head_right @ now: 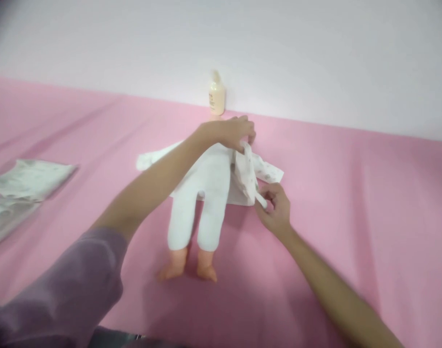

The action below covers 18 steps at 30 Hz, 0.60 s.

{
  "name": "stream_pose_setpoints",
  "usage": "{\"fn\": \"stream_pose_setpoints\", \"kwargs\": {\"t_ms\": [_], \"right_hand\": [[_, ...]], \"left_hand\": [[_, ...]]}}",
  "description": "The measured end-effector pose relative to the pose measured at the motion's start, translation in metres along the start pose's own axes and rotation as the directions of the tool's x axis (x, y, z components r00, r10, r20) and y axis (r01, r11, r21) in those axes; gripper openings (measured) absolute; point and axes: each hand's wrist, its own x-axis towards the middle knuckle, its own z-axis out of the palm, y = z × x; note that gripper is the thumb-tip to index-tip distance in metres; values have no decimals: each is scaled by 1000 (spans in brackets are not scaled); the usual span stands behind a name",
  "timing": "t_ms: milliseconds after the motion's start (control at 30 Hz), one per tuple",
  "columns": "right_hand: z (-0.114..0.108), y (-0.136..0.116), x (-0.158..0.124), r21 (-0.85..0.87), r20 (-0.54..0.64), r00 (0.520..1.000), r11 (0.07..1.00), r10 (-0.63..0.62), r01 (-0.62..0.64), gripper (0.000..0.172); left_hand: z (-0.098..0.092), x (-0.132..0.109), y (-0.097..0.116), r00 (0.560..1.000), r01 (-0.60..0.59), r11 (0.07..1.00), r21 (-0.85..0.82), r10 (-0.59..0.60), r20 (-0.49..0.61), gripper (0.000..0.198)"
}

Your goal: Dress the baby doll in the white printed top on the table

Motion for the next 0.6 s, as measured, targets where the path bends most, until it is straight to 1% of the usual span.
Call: {"fn": "stream_pose_setpoints", "kwargs": {"t_ms": [67, 133, 200, 233, 300, 333, 400, 467, 533, 567, 600], "right_hand": [[-2, 0, 2, 2, -35, 995, 995, 98, -98, 31], [-10, 1, 7, -58, -33, 981, 980, 189, -191, 38], [-24, 2, 14, -222, 7, 969, 946, 246, -238, 41], [-31, 3, 18, -320, 19, 965, 916, 260, -241, 41], [-45, 6, 27, -477, 20, 964, 850, 265, -224, 41], [-51, 9, 33, -524, 17, 966, 825, 257, -211, 43], [-55, 17, 48, -564, 58, 970, 810, 235, -162, 50], [-52, 28, 68, -567, 166, 958, 817, 235, -103, 59], [-42, 39, 91, -553, 301, 911, 830, 281, -74, 71], [-35, 45, 103, -547, 357, 880, 834, 312, -73, 78], [-27, 49, 114, -543, 407, 850, 837, 335, -69, 85]], "left_hand": [[12, 10, 7, 996, 18, 997, 75, -11, -89, 26], [24, 10, 20, 978, 46, 993, 109, -23, -209, 28], [32, -5, 32, 954, 58, 994, 98, -26, -298, 34], [33, -19, 35, 942, 63, 995, 82, -32, -333, 37], [33, -61, 33, 911, 95, 995, 42, -70, -406, 38], [32, -87, 26, 894, 129, 992, 15, -110, -435, 38], [33, -146, 3, 853, 218, 975, -51, -216, -476, 40], [38, -205, -30, 796, 323, 937, -134, -345, -497, 45], [45, -253, -63, 765, 409, 885, -222, -465, -445, 61], [48, -270, -77, 750, 459, 849, -262, -528, -397, 72], [51, -283, -87, 749, 506, 813, -289, -580, -321, 82]]}}
